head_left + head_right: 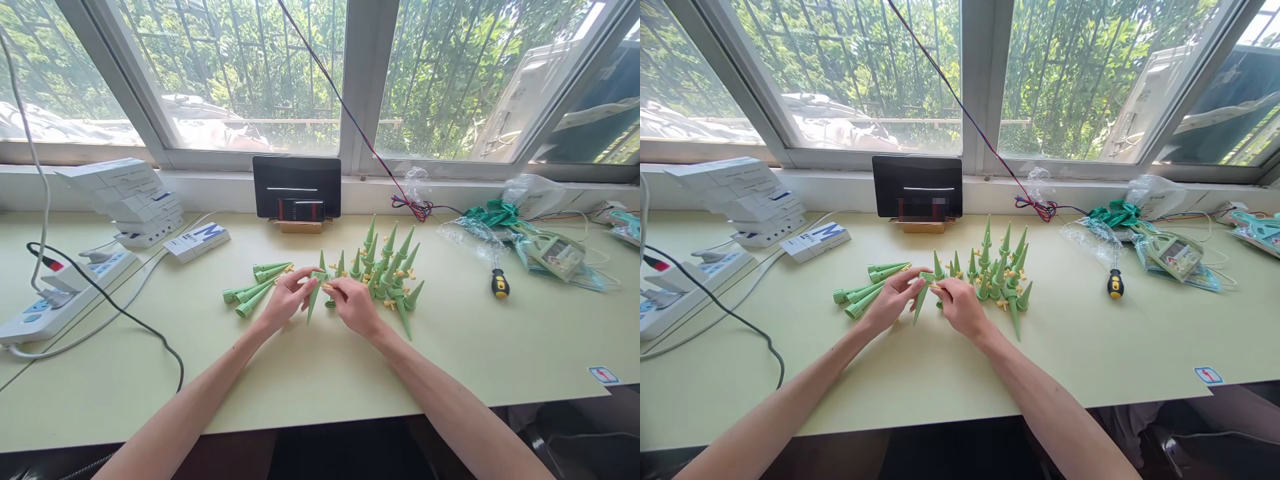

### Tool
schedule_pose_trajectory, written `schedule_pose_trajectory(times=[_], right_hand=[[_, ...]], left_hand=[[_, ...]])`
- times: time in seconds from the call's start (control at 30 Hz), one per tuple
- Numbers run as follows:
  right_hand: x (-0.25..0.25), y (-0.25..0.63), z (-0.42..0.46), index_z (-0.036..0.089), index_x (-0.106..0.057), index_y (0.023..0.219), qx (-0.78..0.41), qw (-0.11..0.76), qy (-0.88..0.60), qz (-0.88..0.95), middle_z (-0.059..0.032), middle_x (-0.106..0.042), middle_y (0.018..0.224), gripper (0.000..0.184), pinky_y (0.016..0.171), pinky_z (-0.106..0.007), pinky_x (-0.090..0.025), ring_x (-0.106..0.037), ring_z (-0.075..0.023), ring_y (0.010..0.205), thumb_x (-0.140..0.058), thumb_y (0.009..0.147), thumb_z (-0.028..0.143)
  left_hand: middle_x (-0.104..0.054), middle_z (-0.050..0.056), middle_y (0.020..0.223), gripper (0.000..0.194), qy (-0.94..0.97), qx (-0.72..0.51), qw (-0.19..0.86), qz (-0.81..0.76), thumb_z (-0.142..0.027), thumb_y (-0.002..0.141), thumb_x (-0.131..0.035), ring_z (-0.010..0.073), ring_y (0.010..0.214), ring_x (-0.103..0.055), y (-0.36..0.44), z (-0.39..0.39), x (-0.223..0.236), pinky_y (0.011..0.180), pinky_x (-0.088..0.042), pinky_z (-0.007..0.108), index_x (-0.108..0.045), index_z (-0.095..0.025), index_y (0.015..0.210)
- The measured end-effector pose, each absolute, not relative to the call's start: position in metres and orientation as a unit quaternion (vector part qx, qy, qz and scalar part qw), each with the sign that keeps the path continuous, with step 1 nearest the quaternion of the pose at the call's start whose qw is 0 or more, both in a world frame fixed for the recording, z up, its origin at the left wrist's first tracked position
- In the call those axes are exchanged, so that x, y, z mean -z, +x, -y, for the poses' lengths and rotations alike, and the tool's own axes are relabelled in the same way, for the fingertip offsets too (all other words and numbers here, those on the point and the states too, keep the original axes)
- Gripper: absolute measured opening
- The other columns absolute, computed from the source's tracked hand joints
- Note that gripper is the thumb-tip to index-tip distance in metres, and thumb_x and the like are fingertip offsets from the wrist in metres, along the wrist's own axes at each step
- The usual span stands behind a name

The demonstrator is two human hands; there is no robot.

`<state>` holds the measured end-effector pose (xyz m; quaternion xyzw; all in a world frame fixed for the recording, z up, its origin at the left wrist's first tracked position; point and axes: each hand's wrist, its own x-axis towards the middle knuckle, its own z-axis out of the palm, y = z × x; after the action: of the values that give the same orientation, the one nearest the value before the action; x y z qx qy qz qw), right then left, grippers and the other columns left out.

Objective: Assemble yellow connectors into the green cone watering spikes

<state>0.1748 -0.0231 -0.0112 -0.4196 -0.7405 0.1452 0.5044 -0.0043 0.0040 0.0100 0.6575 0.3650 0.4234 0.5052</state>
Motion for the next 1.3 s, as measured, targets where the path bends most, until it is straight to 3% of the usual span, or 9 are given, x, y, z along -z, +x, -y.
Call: schedule_pose_trajectory(times=[0.17,0.8,0.97,1.13,1.3], right_hand=[[0.009,0.176,0.022,0.018,-0.061,0.074,-0.173,0.503,-0.425,0.732,-0.0005,-0.057,0.062,0.029,0.056,-0.025,-0.04,-0.048,-0.0128,0.056,-0.05,0.097,0.031],[-0.003,0.174,0.028,0.019,-0.054,0.064,-0.381,0.498,-0.443,0.641,0.0042,-0.045,0.048,0.041,0.043,-0.023,-0.03,-0.036,-0.0092,0.042,-0.053,0.091,0.05],[-0.004,0.172,0.029,0.019,-0.055,0.067,-0.382,0.5,-0.444,0.638,0.0049,-0.043,0.048,0.04,0.043,-0.023,-0.029,-0.036,-0.009,0.042,-0.054,0.091,0.05],[-0.003,0.168,0.029,0.019,-0.052,0.062,-0.337,0.513,-0.444,0.653,0.0043,-0.043,0.051,0.042,0.046,-0.023,-0.028,-0.036,-0.0088,0.046,-0.054,0.092,0.048],[-0.002,0.167,0.03,0.018,-0.052,0.064,-0.303,0.511,-0.448,0.668,0.003,-0.048,0.053,0.041,0.048,-0.023,-0.032,-0.039,-0.0091,0.047,-0.051,0.095,0.045]], left_hand=[[-0.044,-0.005,0.054,0.044,0.67,-0.424,0.484,-0.371,-0.048,0.086,-0.065,0.0086,0.045,-0.041,-0.004,-0.005,-0.008,0.045,-0.036,0.022,-0.067,-0.019,0.118],[-0.054,-0.002,0.057,0.039,0.689,-0.451,0.414,-0.387,-0.045,0.085,-0.065,0.0102,0.048,-0.047,0.001,-0.001,-0.01,0.049,-0.044,0.024,-0.071,-0.019,0.113],[-0.052,-0.004,0.056,0.043,0.685,-0.435,0.443,-0.381,-0.047,0.088,-0.062,0.0093,0.045,-0.047,0.0,-0.002,-0.009,0.045,-0.041,0.022,-0.066,-0.018,0.12],[-0.059,-0.001,0.068,0.043,0.674,-0.44,0.464,-0.37,-0.047,0.088,-0.063,0.0089,0.046,-0.051,0.001,-0.002,-0.009,0.045,-0.045,0.023,-0.064,-0.018,0.121],[-0.061,0.0,0.07,0.04,0.652,-0.44,0.497,-0.366,-0.046,0.087,-0.064,0.0093,0.047,-0.052,0.002,-0.003,-0.01,0.045,-0.046,0.023,-0.066,-0.017,0.114]])
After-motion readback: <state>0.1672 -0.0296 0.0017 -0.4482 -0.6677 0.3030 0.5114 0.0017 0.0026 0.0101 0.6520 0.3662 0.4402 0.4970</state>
